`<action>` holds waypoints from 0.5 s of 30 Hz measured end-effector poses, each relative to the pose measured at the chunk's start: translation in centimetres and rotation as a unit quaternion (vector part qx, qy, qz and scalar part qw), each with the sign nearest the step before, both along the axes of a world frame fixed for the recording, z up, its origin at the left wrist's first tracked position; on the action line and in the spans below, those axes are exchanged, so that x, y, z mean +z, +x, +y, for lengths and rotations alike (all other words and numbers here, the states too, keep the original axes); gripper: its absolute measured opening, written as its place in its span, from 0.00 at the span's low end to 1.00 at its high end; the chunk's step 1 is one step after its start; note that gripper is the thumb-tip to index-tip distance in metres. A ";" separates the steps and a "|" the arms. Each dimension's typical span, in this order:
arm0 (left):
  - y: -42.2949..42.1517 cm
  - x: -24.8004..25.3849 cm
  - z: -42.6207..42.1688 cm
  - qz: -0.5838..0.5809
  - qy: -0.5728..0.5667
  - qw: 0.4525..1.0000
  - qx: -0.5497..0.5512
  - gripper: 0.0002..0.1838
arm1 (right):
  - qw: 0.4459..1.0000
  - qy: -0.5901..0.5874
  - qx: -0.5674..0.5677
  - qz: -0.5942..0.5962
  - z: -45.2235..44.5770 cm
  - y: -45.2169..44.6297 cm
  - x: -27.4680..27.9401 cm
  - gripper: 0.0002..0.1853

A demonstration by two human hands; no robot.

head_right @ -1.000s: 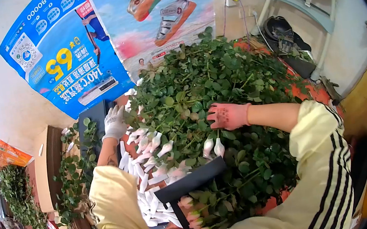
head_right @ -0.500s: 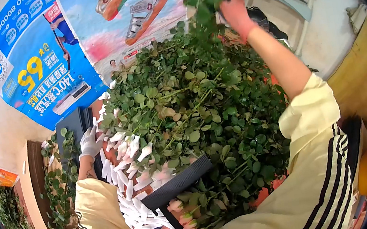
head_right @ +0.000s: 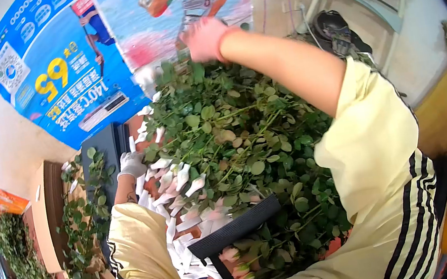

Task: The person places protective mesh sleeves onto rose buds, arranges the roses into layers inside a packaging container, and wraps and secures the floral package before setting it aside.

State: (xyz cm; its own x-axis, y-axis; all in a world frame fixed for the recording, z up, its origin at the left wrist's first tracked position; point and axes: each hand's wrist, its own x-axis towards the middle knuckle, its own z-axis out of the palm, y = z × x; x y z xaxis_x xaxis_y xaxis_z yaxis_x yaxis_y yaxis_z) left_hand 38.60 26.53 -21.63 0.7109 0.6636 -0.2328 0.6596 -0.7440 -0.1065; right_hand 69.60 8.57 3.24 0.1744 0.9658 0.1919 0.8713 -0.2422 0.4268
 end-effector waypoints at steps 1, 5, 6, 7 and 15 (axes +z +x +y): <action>-0.3 0.8 0.1 -0.008 -0.029 1.000 0.003 0.20 | 0.999 -0.016 0.022 0.043 -0.3 -1.2 -1.3 0.25; -3.4 7.9 -0.3 -0.081 -0.136 0.987 0.006 0.20 | 0.957 -0.040 0.191 0.214 -4.2 -7.3 -4.1 0.24; -4.0 11.4 -2.2 -0.081 -0.179 0.980 0.012 0.19 | 0.940 -0.057 0.252 0.224 -4.6 -8.8 -4.8 0.26; -4.7 15.1 -4.6 -0.081 -0.220 0.972 0.017 0.18 | 0.929 -0.023 0.320 0.184 -5.7 -10.9 -5.2 0.28; -10.1 27.8 -16.8 -0.400 -0.507 0.764 -0.005 0.35 | 0.915 0.050 0.325 0.235 -9.8 -19.8 -5.6 0.29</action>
